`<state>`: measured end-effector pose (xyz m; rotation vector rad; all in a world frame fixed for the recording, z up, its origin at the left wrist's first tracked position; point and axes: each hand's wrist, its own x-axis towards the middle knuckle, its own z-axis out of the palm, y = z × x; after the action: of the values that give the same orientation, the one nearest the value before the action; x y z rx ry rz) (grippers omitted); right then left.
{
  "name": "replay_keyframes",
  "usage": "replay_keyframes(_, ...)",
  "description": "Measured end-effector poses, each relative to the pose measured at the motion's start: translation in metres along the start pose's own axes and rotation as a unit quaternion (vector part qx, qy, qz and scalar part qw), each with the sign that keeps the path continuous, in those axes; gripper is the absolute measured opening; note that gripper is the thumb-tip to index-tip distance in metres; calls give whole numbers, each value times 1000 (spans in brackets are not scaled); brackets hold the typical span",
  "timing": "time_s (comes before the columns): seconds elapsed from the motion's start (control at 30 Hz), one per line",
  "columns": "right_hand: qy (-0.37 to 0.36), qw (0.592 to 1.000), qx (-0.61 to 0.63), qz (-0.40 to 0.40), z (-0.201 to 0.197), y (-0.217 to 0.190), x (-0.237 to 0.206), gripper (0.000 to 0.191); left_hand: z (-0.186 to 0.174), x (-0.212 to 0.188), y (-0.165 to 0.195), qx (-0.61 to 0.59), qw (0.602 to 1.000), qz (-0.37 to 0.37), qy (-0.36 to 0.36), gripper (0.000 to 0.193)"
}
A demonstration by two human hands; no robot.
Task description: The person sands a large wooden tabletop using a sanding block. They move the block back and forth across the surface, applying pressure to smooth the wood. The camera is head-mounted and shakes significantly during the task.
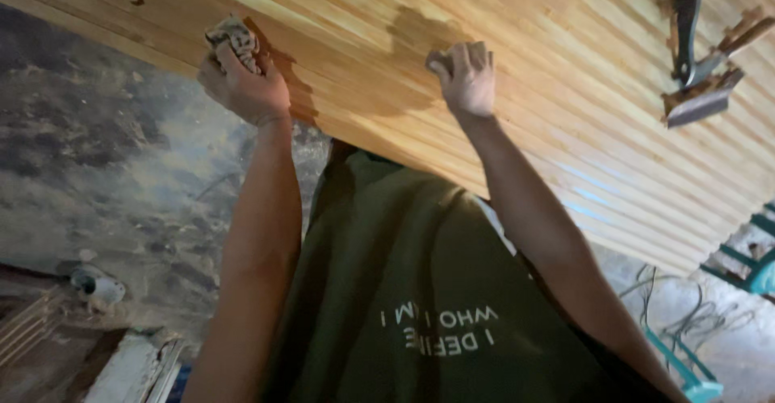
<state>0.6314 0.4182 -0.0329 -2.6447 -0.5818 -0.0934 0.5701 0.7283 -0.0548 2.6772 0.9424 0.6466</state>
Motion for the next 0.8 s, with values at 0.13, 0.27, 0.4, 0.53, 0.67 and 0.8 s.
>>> replay_keyframes(0.13,-12,1000,-17,22,-2,-3,-1,32,-1,1,0,-23,1000,-20,-3,51)
replay_keyframes(0.27,-27,999,-25,40,-3,-4,-1,26,-1,1,-1,-2,1000,-12,-14,47)
replay_keyframes(0.4,-16,999,6,28,4,-1,-3,27,0,2,-1,-15,1000,2,11,52)
replay_keyframes(0.53,-11,999,8,39,9,0,-2,24,1,4,0,-6,1000,-5,4,43)
replay_keyframes(0.67,-16,999,11,41,7,-1,-2,24,0,4,1,2,1000,0,-4,48)
replay_keyframes(0.8,-10,999,12,28,4,-6,1,25,1,3,-1,-24,1000,-5,-2,48)
